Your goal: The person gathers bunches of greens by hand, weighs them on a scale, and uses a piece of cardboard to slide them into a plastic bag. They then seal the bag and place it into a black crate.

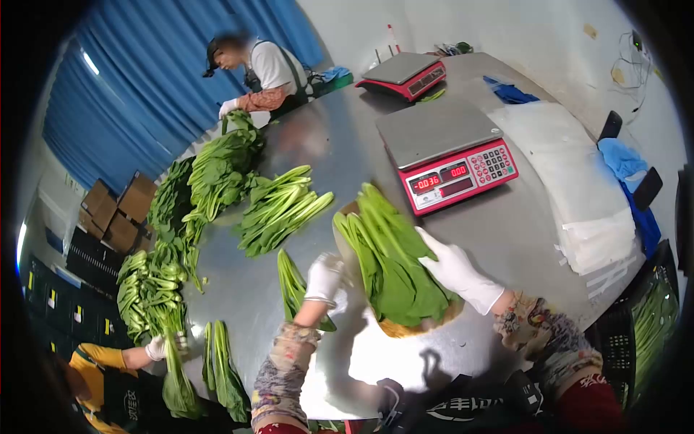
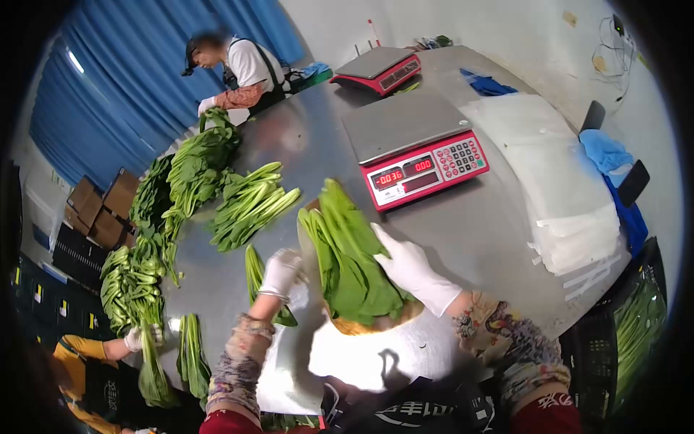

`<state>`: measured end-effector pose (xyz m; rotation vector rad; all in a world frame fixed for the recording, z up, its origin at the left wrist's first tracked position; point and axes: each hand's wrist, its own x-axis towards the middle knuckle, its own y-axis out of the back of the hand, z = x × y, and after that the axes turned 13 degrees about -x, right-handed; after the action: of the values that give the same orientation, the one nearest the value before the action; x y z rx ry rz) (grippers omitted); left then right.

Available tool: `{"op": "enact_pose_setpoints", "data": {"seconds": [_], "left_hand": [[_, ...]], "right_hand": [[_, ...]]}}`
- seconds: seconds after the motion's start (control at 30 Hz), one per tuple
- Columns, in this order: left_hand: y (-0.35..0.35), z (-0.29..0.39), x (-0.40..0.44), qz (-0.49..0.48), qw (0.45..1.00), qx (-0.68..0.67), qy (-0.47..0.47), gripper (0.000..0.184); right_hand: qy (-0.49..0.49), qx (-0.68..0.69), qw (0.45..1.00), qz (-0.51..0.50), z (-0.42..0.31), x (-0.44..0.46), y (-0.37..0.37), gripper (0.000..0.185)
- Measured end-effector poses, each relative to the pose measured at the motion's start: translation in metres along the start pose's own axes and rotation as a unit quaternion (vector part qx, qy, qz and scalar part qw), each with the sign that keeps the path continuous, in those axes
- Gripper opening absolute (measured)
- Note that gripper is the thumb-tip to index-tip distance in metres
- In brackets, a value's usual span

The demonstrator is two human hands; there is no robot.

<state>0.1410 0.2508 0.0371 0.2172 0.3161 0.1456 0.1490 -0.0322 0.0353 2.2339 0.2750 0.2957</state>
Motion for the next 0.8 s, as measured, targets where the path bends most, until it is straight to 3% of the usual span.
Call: {"op": "enact_pose_setpoints", "data": {"seconds": [0.03,0.1,0.13,0.2,0.3,0.33,0.37,0.43,0.5,0.57,0.63,0.67,0.8], "left_hand": [[-0.005,0.015,-0.003,0.063,0.991,-0.104,-0.053,0.034],[-0.006,0.047,-0.002,0.068,0.986,-0.046,-0.144,0.041],[-0.007,0.051,0.003,0.1,0.978,0.031,-0.179,0.045],[-0.014,0.055,0.008,0.165,0.938,0.183,-0.243,0.054],[-0.009,-0.022,0.026,0.307,0.858,0.266,-0.314,0.067],[-0.012,-0.05,0.021,0.295,0.887,0.258,-0.245,0.068],[-0.015,-0.082,0.025,0.284,0.913,0.21,-0.204,0.067],[-0.025,-0.097,0.009,0.308,0.903,0.201,-0.222,0.064],[-0.035,-0.056,-0.014,0.259,0.952,0.119,-0.11,0.054],[-0.027,-0.07,-0.001,0.165,0.974,-0.11,-0.11,0.051],[-0.032,-0.069,0.0,0.157,0.957,-0.216,-0.115,0.051],[-0.038,-0.061,-0.007,0.149,0.946,-0.266,-0.112,0.051],[-0.057,-0.015,-0.029,0.149,0.929,-0.28,-0.191,0.054]], "right_hand": [[0.021,-0.027,0.999,-0.024,-0.009,0.006,0.015,0.059],[0.059,0.046,0.997,0.009,-0.012,0.025,0.035,0.058],[0.083,0.097,0.991,0.03,-0.011,0.038,0.046,0.055],[0.031,0.166,0.983,-0.071,-0.005,0.059,0.068,0.051],[0.004,0.154,0.981,-0.116,0.04,0.069,0.044,0.05],[-0.005,0.116,0.987,-0.108,0.051,0.062,0.031,0.05],[-0.014,0.078,0.992,-0.103,0.056,0.056,0.018,0.05],[-0.027,0.164,0.979,-0.117,0.051,0.04,0.014,0.051],[-0.059,0.23,0.962,-0.137,0.051,0.028,0.004,0.051],[-0.052,0.132,0.982,-0.127,0.046,0.02,-0.003,0.056],[-0.044,0.052,0.993,-0.101,0.04,0.018,-0.006,0.058],[-0.056,0.075,0.99,-0.11,0.04,0.019,-0.006,0.059],[-0.092,0.135,0.976,-0.141,0.043,0.013,-0.006,0.061]]}}
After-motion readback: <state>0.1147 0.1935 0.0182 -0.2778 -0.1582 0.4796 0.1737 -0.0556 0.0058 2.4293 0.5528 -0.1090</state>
